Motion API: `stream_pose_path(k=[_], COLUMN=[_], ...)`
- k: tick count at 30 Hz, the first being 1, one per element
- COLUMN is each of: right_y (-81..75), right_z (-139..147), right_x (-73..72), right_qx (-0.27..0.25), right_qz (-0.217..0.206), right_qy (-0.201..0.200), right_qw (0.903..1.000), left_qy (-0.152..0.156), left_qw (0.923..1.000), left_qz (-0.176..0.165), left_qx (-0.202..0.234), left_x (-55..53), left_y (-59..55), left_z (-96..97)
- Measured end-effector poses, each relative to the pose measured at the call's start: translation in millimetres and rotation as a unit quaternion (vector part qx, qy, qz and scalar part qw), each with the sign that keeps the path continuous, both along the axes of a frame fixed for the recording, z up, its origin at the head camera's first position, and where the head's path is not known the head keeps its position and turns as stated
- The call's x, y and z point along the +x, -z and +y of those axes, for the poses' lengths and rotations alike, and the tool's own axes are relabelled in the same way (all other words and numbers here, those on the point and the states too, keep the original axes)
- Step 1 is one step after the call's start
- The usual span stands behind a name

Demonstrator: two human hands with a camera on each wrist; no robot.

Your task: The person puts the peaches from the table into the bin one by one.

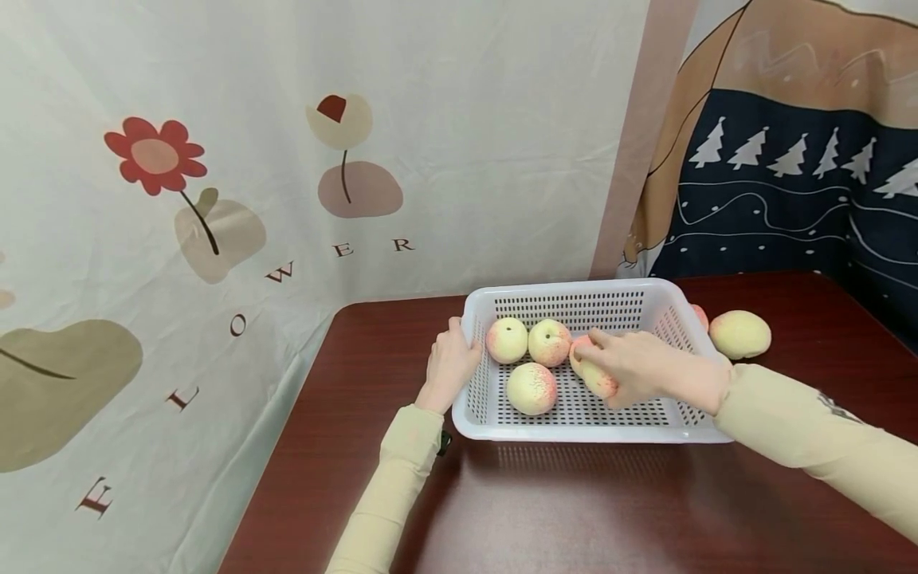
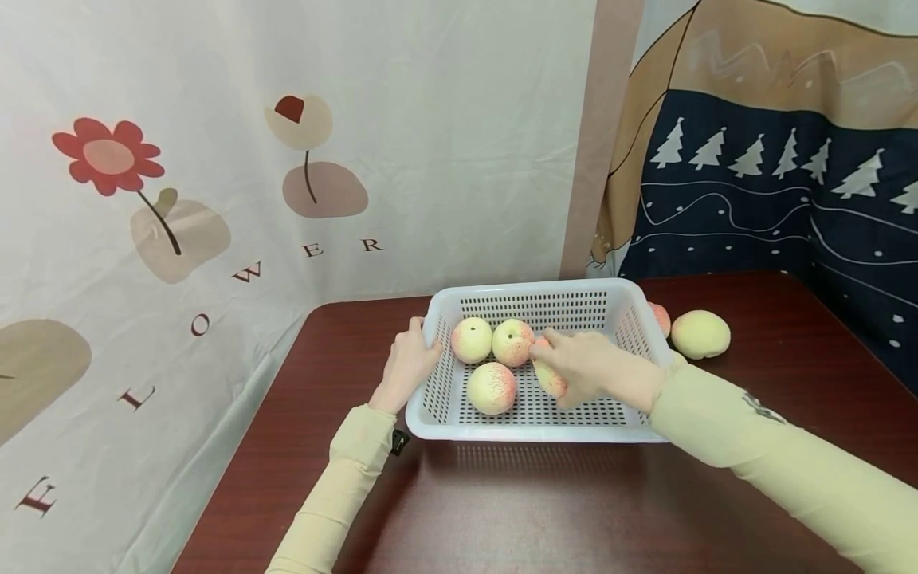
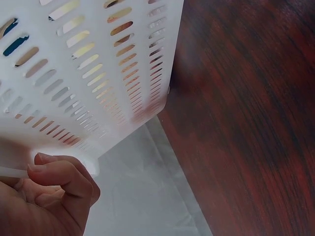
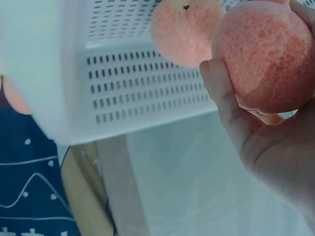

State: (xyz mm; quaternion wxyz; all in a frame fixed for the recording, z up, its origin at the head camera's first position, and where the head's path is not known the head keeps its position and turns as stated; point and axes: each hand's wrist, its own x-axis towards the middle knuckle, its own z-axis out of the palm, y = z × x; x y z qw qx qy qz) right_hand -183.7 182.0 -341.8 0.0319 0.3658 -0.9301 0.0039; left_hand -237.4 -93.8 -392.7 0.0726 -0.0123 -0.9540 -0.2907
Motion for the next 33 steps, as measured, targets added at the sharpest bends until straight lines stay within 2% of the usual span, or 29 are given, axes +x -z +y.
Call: stream_pose_path(k=[7, 9, 13, 22, 29, 33], right_y=[13.7, 19.1, 28.6, 31.9, 35.3, 37.7], right_z=[-17, -22, -30, -44, -49, -52], right_x=[-2.8, -3.3, -4.3, -8.5, -10.0, -10.1], right_qx=[0.053, 0.069, 0.082, 0.104, 0.07, 0.053], right_qz=[-0.064, -0.063, -0.032, -0.041, -0.07, -0.076], right_qy=[-0.004, -0.013, -0.037, -0.011, -0.013, -0.02], right_qw=[0.9965, 0.9956, 0.9955, 0.9937, 0.995, 0.9955], left_qy=[0.001, 0.002, 0.005, 0.005, 0.005, 0.005], left_qw=[1.0, 1.0, 0.9999, 0.9997, 0.9997, 0.9999], left_qz=[0.006, 0.008, 0.012, 0.021, 0.023, 0.013], left_qx=[-0.001, -0.002, -0.005, -0.01, -0.012, -0.008], left_x=[-0.3, -0.9, -2.4, -3.0, -2.5, -2.1], left_y=[1.4, 2.2, 4.0, 4.3, 3.6, 3.7], left_z=[-0.4, -0.7, -1.3, -1.2, -1.6, -1.1])
